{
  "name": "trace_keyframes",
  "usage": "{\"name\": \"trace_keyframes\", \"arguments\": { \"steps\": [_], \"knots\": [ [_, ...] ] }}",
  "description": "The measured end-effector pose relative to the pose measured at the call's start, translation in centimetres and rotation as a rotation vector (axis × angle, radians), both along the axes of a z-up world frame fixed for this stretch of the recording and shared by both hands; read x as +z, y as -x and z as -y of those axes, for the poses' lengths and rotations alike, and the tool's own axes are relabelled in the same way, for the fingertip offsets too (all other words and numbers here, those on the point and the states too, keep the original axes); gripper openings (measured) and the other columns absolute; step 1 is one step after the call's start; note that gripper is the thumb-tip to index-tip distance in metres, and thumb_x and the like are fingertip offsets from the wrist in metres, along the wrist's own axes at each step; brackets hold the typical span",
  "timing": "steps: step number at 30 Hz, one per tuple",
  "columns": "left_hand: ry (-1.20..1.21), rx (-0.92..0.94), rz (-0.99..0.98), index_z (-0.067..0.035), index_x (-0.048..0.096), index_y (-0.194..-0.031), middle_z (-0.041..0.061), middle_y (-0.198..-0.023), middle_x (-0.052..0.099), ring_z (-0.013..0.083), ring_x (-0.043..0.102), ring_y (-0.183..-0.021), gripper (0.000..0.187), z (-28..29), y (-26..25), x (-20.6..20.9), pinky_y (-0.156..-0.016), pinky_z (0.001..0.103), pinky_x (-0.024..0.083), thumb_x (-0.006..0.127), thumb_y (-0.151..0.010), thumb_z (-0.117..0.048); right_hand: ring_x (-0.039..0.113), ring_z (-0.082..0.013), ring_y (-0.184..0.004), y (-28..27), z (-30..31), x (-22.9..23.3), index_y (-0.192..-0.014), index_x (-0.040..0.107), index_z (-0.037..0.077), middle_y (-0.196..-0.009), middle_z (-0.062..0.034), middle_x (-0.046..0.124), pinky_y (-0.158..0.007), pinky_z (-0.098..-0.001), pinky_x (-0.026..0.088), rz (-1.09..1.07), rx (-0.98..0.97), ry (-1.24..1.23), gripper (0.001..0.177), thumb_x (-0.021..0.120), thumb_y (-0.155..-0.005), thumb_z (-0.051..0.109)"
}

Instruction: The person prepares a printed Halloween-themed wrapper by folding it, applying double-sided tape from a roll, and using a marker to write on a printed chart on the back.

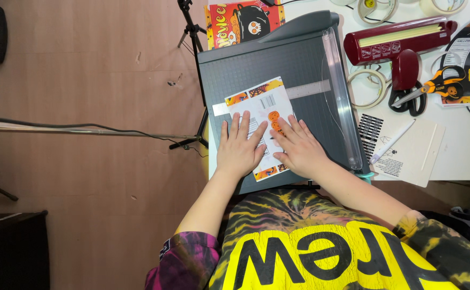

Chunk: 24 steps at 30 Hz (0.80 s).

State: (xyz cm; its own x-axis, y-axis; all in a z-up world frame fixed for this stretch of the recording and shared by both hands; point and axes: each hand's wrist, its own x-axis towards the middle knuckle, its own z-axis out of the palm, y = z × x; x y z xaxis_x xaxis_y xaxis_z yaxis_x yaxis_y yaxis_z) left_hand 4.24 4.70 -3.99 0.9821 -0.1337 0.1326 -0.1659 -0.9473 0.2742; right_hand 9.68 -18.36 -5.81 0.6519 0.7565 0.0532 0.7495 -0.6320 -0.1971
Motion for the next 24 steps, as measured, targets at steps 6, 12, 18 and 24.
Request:
{"name": "trace_keyframes", "arguments": {
  "steps": [6, 12, 18, 24],
  "knots": [
    [0.005, 0.001, -0.020, -0.035, 0.042, -0.154, 0.018, -0.163, 0.031, 0.0420, 0.025, -0.152, 0.061, 0.1, 0.0, 0.1, -0.119, 0.066, 0.017, 0.049, -0.096, -0.052, 0.021, -0.0426, -0.155, -3.1, 0.5, 0.6, -0.154, 0.047, 0.011, -0.164, -0.0139, 0.038, -0.125, -0.0577, 0.017, -0.003, -0.117, 0.016, 0.068, 0.041, -0.104, 0.057],
    [0.013, 0.003, -0.064, -0.035, 0.041, -0.154, 0.018, -0.164, 0.030, 0.0402, 0.024, -0.153, 0.058, 0.1, -0.1, 0.6, -0.120, 0.065, 0.015, 0.047, -0.098, -0.050, 0.019, -0.0446, -0.155, -6.9, -0.9, 0.3, -0.157, 0.042, 0.009, -0.166, -0.0142, 0.035, -0.125, -0.0595, 0.014, -0.017, -0.168, 0.011, 0.074, 0.038, -0.104, 0.061],
    [0.012, 0.006, -0.068, -0.035, 0.041, -0.154, 0.017, -0.164, 0.030, 0.0392, 0.024, -0.153, 0.059, 0.0, 0.0, 0.5, -0.120, 0.065, 0.016, 0.048, -0.097, -0.049, 0.009, -0.0450, -0.156, -10.4, -3.1, 2.0, -0.160, 0.040, 0.006, -0.169, -0.0152, 0.029, -0.123, -0.0632, 0.005, -0.121, -0.184, 0.013, 0.076, 0.029, -0.108, 0.060],
    [0.021, 0.011, -0.061, -0.035, 0.041, -0.153, 0.017, -0.164, 0.031, 0.0385, 0.025, -0.153, 0.060, 0.1, -0.1, 0.6, -0.121, 0.065, 0.016, 0.050, -0.096, -0.049, 0.009, -0.0457, -0.156, -10.8, -3.2, 2.3, -0.161, 0.038, 0.006, -0.169, -0.0159, 0.029, -0.122, -0.0641, 0.003, -0.145, -0.203, 0.024, 0.074, 0.030, -0.110, 0.058]
  ]
}}
